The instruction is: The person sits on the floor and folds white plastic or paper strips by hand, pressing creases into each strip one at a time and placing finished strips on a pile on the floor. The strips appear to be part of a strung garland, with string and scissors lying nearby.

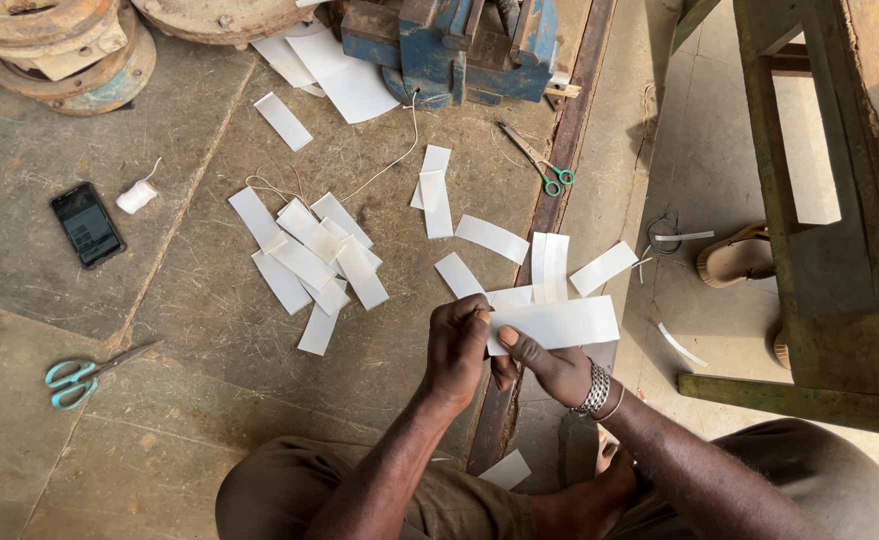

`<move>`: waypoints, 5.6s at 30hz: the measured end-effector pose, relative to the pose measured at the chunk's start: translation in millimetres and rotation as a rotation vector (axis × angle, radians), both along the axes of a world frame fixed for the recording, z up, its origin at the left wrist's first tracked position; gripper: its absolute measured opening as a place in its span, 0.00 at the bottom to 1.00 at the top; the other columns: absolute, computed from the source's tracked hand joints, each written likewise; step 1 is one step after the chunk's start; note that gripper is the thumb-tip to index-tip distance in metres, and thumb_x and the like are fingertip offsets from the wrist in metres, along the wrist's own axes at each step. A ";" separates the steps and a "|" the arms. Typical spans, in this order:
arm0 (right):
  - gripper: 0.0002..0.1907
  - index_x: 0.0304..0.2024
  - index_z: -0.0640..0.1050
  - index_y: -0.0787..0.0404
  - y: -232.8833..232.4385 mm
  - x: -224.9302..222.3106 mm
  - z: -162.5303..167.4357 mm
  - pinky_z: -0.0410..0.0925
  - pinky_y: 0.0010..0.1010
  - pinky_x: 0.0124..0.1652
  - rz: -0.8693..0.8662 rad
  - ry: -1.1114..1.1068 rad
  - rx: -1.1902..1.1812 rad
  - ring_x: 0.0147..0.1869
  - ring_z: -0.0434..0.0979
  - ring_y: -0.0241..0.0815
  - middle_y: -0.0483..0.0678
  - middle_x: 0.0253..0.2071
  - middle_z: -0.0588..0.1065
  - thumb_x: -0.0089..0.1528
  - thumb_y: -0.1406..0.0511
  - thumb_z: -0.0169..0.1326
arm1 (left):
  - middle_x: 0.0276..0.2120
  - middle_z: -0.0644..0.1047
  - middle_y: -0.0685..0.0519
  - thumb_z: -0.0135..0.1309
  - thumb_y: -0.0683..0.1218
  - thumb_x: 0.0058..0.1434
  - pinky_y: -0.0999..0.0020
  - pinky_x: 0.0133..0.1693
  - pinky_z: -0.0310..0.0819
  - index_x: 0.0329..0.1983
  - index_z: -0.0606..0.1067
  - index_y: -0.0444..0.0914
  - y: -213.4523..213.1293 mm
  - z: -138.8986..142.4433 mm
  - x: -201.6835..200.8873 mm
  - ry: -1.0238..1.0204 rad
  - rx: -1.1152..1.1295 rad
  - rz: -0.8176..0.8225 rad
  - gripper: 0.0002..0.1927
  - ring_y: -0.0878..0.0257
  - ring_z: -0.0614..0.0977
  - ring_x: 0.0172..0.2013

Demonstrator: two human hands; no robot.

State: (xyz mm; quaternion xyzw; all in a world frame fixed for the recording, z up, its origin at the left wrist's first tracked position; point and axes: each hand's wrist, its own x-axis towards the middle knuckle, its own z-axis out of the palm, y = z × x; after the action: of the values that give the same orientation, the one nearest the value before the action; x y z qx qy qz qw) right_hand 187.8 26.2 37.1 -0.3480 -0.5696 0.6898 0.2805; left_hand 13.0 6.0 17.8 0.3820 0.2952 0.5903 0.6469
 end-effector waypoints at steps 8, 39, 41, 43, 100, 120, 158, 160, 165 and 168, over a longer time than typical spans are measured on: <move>0.20 0.33 0.73 0.67 11.0 4.0 -7.1 0.73 0.39 0.34 -0.064 0.307 -0.251 0.29 0.78 0.49 0.50 0.23 0.70 0.73 0.58 0.46 | 0.33 0.78 0.51 0.44 0.59 0.80 0.79 0.31 0.67 0.52 0.74 0.35 6.7 -2.1 -13.9 0.004 -0.025 -0.189 0.22 0.71 0.75 0.30; 0.22 0.32 0.74 0.66 16.3 11.3 3.9 0.72 0.29 0.34 -0.032 -0.074 0.085 0.31 0.81 0.40 0.48 0.24 0.76 0.73 0.58 0.42 | 0.27 0.77 0.52 0.40 0.53 0.76 0.70 0.32 0.77 0.43 0.74 0.30 8.6 12.2 -9.6 0.073 -0.040 -0.226 0.22 0.68 0.79 0.27; 0.22 0.32 0.73 0.66 19.0 10.5 5.9 0.72 0.29 0.34 -0.033 0.031 0.026 0.30 0.81 0.40 0.47 0.24 0.74 0.74 0.58 0.43 | 0.28 0.77 0.52 0.39 0.55 0.75 0.70 0.32 0.75 0.49 0.74 0.31 8.8 14.6 -14.0 0.094 0.003 -0.250 0.23 0.68 0.78 0.27; 0.21 0.32 0.73 0.66 19.7 9.9 7.8 0.71 0.28 0.33 -0.038 0.121 -0.057 0.30 0.80 0.41 0.47 0.24 0.73 0.74 0.58 0.43 | 0.30 0.77 0.52 0.40 0.57 0.75 0.69 0.35 0.75 0.52 0.75 0.30 8.8 14.0 -13.7 0.081 0.022 -0.271 0.25 0.68 0.78 0.29; 0.14 0.43 0.79 0.67 27.4 7.8 -11.9 0.72 0.29 0.36 -0.224 0.018 0.023 0.33 0.80 0.39 0.49 0.30 0.79 0.73 0.60 0.51 | 0.30 0.81 0.53 0.63 0.45 0.63 0.74 0.33 0.80 0.41 0.79 0.33 13.1 -3.7 -12.5 -0.025 -0.322 -0.051 0.09 0.68 0.83 0.31; 0.14 0.45 0.82 0.65 29.7 16.3 5.6 0.73 0.26 0.29 -0.101 -0.300 0.226 0.29 0.79 0.33 0.45 0.28 0.80 0.66 0.61 0.56 | 0.29 0.82 0.51 0.61 0.44 0.65 0.70 0.32 0.82 0.39 0.80 0.34 13.8 -19.9 -12.5 0.015 -0.283 -0.131 0.08 0.66 0.84 0.30; 0.22 0.45 0.80 0.62 15.7 13.2 -10.9 0.69 0.29 0.28 -0.112 -0.490 0.437 0.26 0.73 0.34 0.44 0.23 0.74 0.71 0.53 0.44 | 0.27 0.79 0.53 0.61 0.42 0.64 0.71 0.30 0.80 0.37 0.80 0.33 6.5 -21.2 -0.1 0.030 -0.286 -0.014 0.06 0.67 0.82 0.28; 0.22 0.44 0.81 0.63 13.8 11.4 -12.9 0.70 0.29 0.29 -0.110 -0.455 0.389 0.27 0.74 0.35 0.44 0.24 0.75 0.72 0.54 0.44 | 0.27 0.79 0.53 0.60 0.41 0.65 0.71 0.29 0.79 0.36 0.80 0.33 6.3 -20.7 0.9 0.057 -0.290 -0.001 0.05 0.68 0.81 0.27; 0.21 0.43 0.81 0.62 13.1 8.0 -14.7 0.68 0.28 0.28 -0.123 -0.433 0.392 0.26 0.72 0.34 0.43 0.22 0.74 0.72 0.54 0.44 | 0.26 0.79 0.52 0.59 0.39 0.66 0.70 0.28 0.78 0.35 0.80 0.32 6.5 -21.3 5.8 0.139 -0.308 0.075 0.05 0.67 0.79 0.25; 0.21 0.38 0.79 0.64 17.0 8.1 -13.5 0.66 0.28 0.25 -0.183 -0.282 0.144 0.24 0.70 0.34 0.44 0.22 0.72 0.71 0.54 0.46 | 0.29 0.81 0.51 0.60 0.38 0.63 0.67 0.30 0.79 0.37 0.80 0.33 11.2 -23.7 1.6 -0.112 -0.351 -0.012 0.02 0.64 0.82 0.27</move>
State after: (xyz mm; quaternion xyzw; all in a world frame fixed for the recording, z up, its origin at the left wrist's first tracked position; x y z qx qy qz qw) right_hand 195.9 43.2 23.5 -0.4707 -0.6173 0.5630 0.2838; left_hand 14.6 17.3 -5.9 0.2316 0.3547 0.5464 0.7225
